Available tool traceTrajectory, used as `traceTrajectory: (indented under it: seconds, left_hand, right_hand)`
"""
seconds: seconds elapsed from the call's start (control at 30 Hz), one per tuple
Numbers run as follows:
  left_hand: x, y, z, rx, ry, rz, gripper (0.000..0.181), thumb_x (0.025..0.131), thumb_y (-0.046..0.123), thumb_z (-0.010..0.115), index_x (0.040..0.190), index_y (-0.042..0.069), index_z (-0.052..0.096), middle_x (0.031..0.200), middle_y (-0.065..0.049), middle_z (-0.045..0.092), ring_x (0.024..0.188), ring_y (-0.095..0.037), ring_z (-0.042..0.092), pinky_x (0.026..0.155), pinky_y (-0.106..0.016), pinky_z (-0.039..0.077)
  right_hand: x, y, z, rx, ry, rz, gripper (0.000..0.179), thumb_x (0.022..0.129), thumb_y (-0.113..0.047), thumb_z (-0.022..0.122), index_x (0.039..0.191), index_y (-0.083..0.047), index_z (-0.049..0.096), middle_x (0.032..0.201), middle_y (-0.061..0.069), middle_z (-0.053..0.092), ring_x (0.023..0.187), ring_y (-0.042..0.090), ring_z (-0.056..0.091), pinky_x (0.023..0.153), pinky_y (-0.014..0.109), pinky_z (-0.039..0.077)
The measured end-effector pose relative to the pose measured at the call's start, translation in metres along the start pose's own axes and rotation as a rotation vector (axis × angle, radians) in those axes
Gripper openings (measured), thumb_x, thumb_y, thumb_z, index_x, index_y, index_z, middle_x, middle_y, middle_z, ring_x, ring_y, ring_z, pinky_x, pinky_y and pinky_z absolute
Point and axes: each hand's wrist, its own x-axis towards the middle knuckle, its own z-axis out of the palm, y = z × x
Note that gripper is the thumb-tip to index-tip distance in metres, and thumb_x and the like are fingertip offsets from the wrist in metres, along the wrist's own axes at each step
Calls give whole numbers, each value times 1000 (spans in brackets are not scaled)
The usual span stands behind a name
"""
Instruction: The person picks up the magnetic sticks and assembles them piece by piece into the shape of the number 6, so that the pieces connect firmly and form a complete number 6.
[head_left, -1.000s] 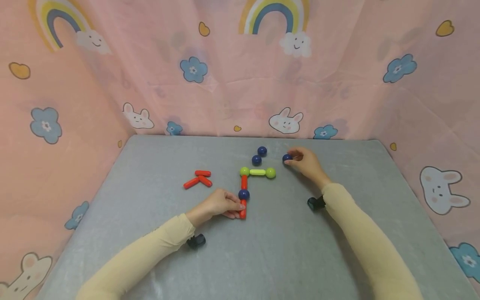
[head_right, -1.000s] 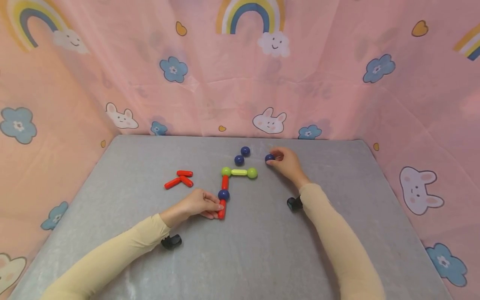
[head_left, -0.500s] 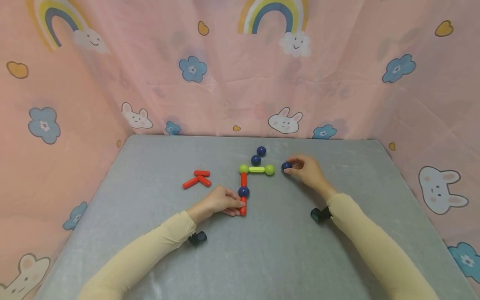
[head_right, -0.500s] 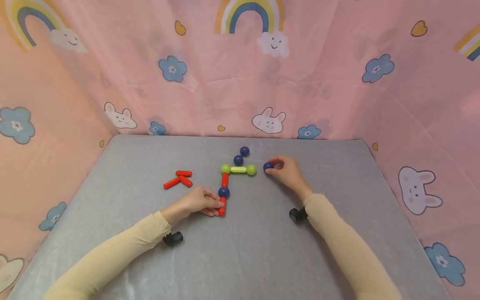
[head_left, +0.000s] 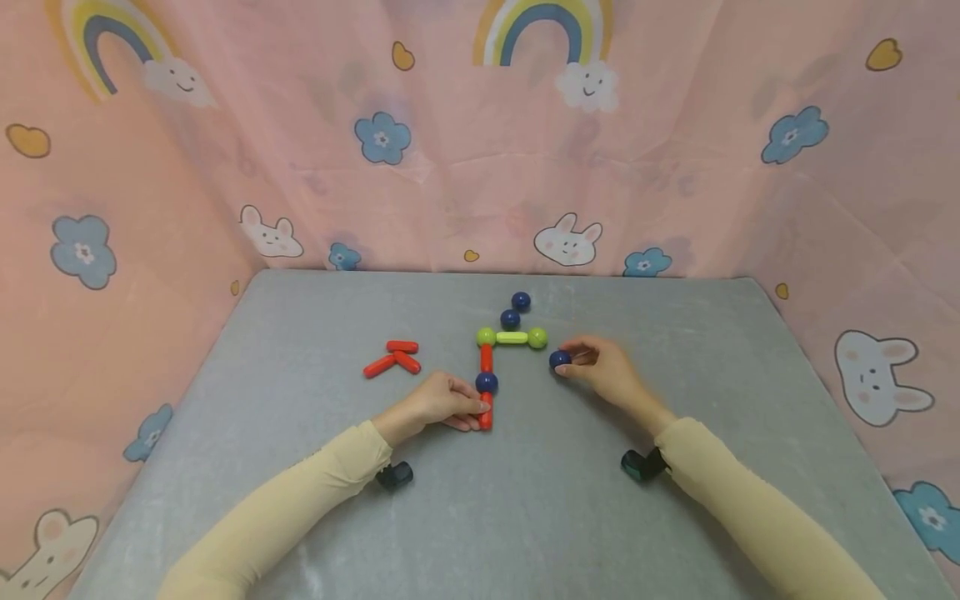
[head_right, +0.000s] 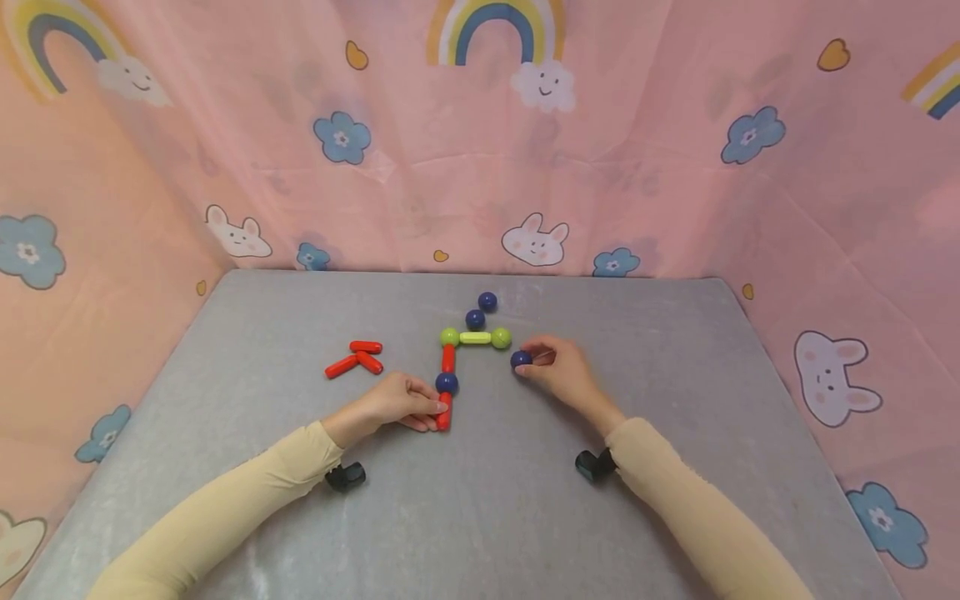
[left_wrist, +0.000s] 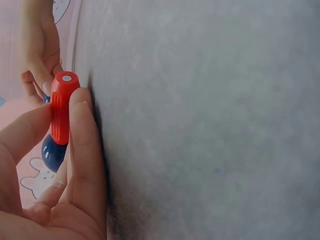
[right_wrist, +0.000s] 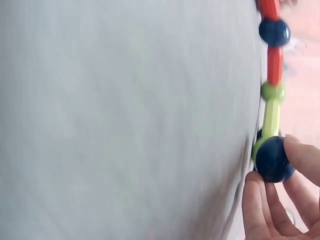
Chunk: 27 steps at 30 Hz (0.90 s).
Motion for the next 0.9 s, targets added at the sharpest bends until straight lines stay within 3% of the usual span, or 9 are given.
traceTrajectory:
  seconds: [0.3, 0.5, 0.9]
  left_hand:
    - [2, -1, -1, -25, -7, 3, 20, 87, 14, 76, 100, 0, 74, 74, -2, 74, 63, -8, 70, 64, -25, 60]
    - [2, -1, 0, -25, 0, -2, 20, 87, 14, 76, 100, 0, 74, 74, -2, 74, 63, -8, 70, 64, -25, 61]
    - [3, -2, 0, -19, -9, 6, 19, 88, 14, 74, 100, -1, 74, 75, -3, 75, 64, -9, 71, 64, -26, 61]
  right_hand:
    - [-24, -12, 22, 51, -17, -12, 36, 83, -23, 80, 116, -12, 68, 114, 10, 70, 95, 20, 68, 77, 29, 55]
    - [-38, -25, 37, 83, -53, 14, 36, 81, -23, 82, 112, -12, 69, 109, 7, 72, 92, 16, 68, 75, 27, 53]
    - [-60, -39, 66, 182, -138, -11, 32, 78, -19, 85, 106, -11, 70, 98, 6, 72, 83, 11, 66, 71, 22, 54]
